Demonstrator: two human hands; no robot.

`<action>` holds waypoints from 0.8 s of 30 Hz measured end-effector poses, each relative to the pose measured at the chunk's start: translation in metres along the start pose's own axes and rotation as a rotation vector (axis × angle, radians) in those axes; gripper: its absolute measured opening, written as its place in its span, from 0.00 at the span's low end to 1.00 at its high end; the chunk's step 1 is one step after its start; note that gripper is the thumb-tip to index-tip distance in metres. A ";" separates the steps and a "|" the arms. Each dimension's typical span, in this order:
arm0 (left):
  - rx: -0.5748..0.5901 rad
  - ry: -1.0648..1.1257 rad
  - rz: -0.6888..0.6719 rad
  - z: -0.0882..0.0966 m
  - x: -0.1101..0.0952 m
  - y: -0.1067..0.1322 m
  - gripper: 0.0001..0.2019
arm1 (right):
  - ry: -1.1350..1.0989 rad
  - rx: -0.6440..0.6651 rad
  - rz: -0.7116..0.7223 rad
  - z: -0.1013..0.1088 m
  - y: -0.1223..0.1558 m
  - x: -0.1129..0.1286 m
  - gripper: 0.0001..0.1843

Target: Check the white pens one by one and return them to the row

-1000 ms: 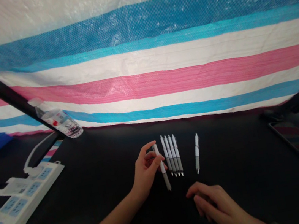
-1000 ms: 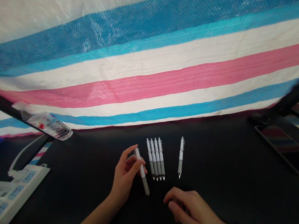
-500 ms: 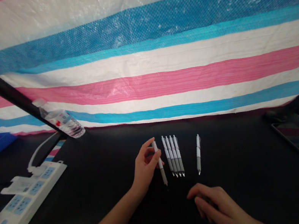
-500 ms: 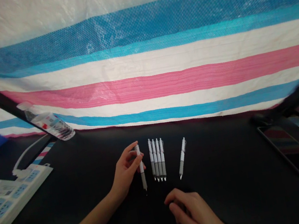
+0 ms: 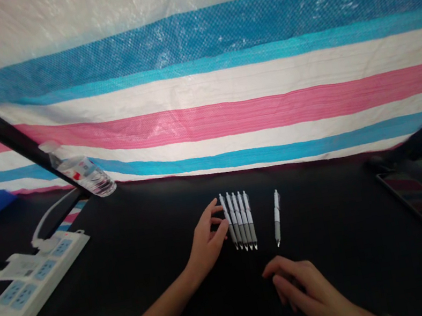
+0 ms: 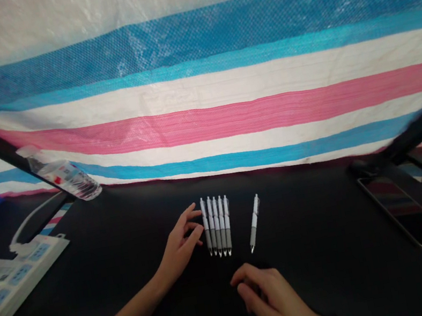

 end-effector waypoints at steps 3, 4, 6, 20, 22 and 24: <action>0.039 -0.110 -0.037 -0.002 -0.005 0.003 0.22 | 0.046 -0.033 0.025 0.007 0.000 0.000 0.19; 0.041 -0.133 -0.047 -0.002 -0.007 0.004 0.20 | 0.082 -0.058 0.046 0.012 -0.001 0.001 0.18; 0.042 -0.162 -0.059 -0.001 -0.010 0.005 0.18 | 0.182 -0.137 0.117 0.025 -0.001 0.005 0.15; 0.069 -0.114 -0.084 -0.004 -0.021 0.013 0.18 | 0.930 -0.263 0.381 0.047 -0.006 0.011 0.32; 0.065 -0.139 -0.090 -0.004 -0.021 0.012 0.18 | 0.958 -0.244 0.370 0.045 -0.007 0.009 0.32; 0.062 -0.197 -0.106 -0.003 -0.023 0.012 0.19 | 0.978 -0.229 0.360 0.044 -0.008 0.008 0.32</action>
Point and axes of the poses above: each hand's wrist, its own y-axis away from the middle knuckle, its own z-axis out of the back of the hand, x = y × z, the point moved 9 cm from there along -y, towards the middle knuckle, and after that the axes turned 14 degrees about -y, right-handed, at the moved point
